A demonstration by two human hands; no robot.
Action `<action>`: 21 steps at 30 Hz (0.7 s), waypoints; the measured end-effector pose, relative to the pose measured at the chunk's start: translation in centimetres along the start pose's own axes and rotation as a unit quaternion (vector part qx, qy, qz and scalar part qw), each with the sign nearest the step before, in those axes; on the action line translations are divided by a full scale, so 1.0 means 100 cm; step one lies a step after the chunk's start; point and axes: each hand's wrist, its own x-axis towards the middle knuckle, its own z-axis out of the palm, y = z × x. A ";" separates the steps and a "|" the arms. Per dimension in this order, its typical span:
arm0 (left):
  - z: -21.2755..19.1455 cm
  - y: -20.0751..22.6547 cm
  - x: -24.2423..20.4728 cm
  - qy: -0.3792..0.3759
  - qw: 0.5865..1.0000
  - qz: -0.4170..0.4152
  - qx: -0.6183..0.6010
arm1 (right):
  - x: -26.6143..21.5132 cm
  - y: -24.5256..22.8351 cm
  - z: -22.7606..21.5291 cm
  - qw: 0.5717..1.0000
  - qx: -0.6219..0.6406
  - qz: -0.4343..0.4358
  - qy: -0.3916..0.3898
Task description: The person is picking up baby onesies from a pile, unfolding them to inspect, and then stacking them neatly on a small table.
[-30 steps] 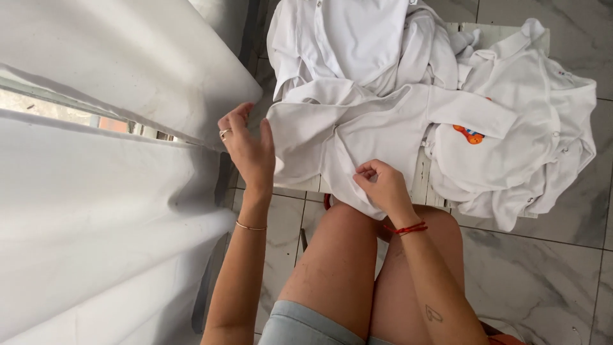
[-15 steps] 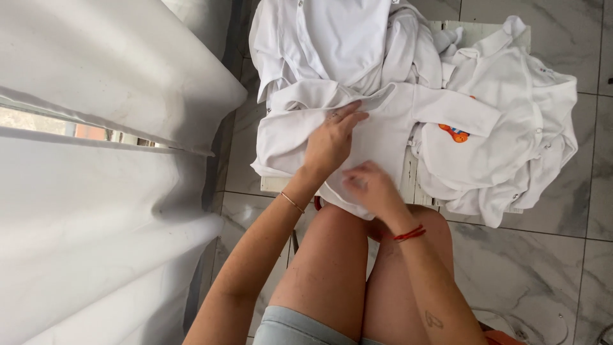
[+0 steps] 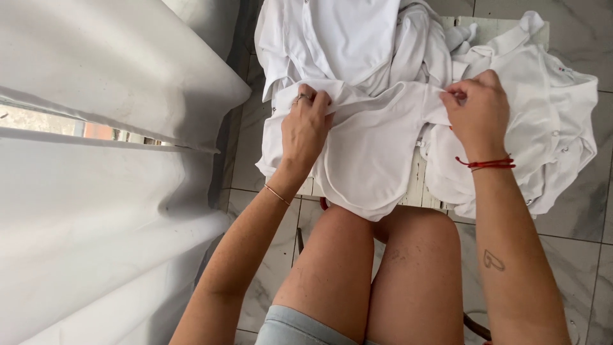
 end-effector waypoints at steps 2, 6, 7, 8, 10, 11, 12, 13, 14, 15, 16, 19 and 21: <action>-0.025 0.009 0.008 0.012 0.999 -0.010 -0.033 | 0.007 0.004 -0.007 0.998 -0.008 -0.035 0.052; -0.046 0.012 0.034 0.038 0.993 -0.016 -0.108 | 0.028 0.009 -0.024 0.980 0.047 -0.048 0.190; -0.041 0.012 0.037 0.042 0.993 -0.016 -0.108 | 0.030 0.004 -0.026 0.979 0.047 -0.051 0.192; -0.037 0.011 0.041 0.049 0.992 -0.016 -0.119 | 0.033 -0.003 -0.029 0.979 0.048 -0.042 0.195; -0.036 0.010 0.043 0.066 0.990 -0.017 -0.126 | 0.034 -0.025 -0.035 0.977 0.052 -0.041 0.203; -0.035 0.014 0.037 0.044 0.993 -0.017 -0.112 | 0.026 -0.036 -0.039 0.982 0.065 -0.034 0.174; -0.033 0.017 0.032 0.021 0.995 -0.017 -0.097 | 0.018 -0.046 -0.042 0.986 0.079 -0.028 0.144; -0.029 0.018 0.020 0.019 0.995 -0.017 -0.098 | 0.003 -0.049 -0.037 0.986 0.077 -0.025 0.143; -0.024 0.018 0.007 0.056 0.994 0.045 -0.080 | -0.012 -0.052 -0.031 0.989 0.121 -0.038 0.077; -0.019 0.019 -0.009 0.091 0.988 0.105 -0.064 | -0.030 -0.054 -0.026 0.985 0.163 -0.049 0.008; 0.004 0.013 -0.027 0.087 0.988 0.105 -0.067 | -0.047 -0.064 -0.031 0.986 0.161 -0.045 0.006; 0.043 0.001 -0.075 0.059 0.966 0.247 -0.056 | -0.089 -0.079 -0.028 0.948 0.219 -0.009 -0.232; 0.038 0.003 -0.095 -0.004 0.994 0.087 -0.070 | -0.112 -0.061 -0.005 0.958 0.137 -0.002 -0.252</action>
